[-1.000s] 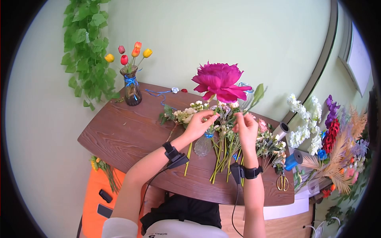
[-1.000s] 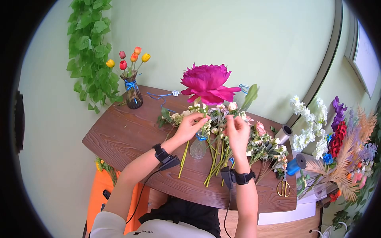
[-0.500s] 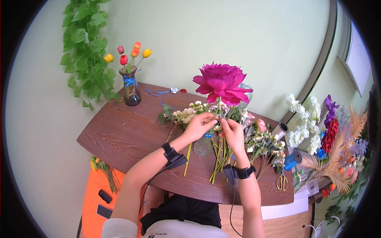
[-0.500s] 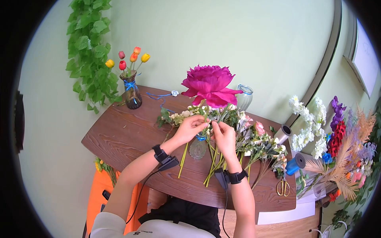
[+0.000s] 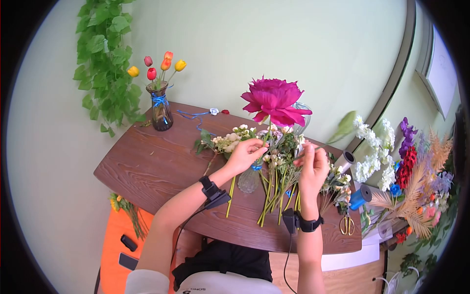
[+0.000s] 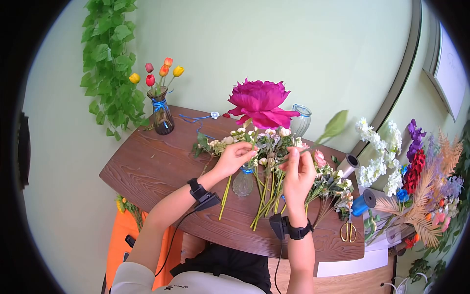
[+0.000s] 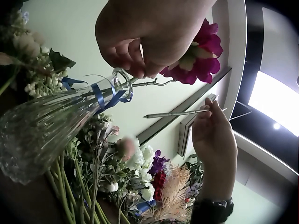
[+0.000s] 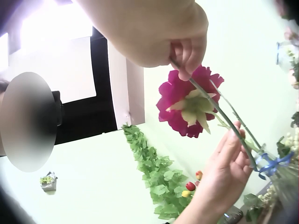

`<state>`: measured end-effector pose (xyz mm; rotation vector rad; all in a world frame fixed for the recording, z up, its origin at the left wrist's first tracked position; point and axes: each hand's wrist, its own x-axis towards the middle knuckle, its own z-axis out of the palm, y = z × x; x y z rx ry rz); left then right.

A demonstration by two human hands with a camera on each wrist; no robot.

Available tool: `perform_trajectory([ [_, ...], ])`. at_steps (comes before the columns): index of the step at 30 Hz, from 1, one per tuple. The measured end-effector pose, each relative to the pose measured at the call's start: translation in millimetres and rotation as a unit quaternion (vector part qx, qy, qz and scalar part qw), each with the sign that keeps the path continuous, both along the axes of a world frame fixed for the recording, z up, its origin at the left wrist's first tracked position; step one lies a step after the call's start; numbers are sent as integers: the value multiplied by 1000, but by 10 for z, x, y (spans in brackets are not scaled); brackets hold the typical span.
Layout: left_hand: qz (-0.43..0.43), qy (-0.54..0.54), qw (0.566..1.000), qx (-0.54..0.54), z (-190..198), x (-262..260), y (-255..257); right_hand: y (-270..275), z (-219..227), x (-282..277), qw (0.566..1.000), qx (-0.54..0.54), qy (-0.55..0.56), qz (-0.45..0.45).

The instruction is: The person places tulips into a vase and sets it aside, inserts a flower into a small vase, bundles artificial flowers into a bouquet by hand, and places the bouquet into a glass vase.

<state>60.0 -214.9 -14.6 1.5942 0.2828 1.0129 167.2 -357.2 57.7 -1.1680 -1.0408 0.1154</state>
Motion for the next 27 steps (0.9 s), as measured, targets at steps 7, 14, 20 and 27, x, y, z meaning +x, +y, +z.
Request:
perform_trajectory([
  [7, -10, 3, 1000, -12, 2, -6, 5, 101, 115, -178, 981, 41, -187, -29],
  [14, -13, -21, 1000, -2, -37, -2, 54, 345, 11, -236, 946, -15, -324, 1],
  [20, 3, -9, 999, 47, -89, -24, 131, 426, -143, -266, 902, -55, -425, 45],
  [27, -24, 36, 998, -34, -114, -97, 121, 545, -284, -252, 905, -90, -411, 60],
])
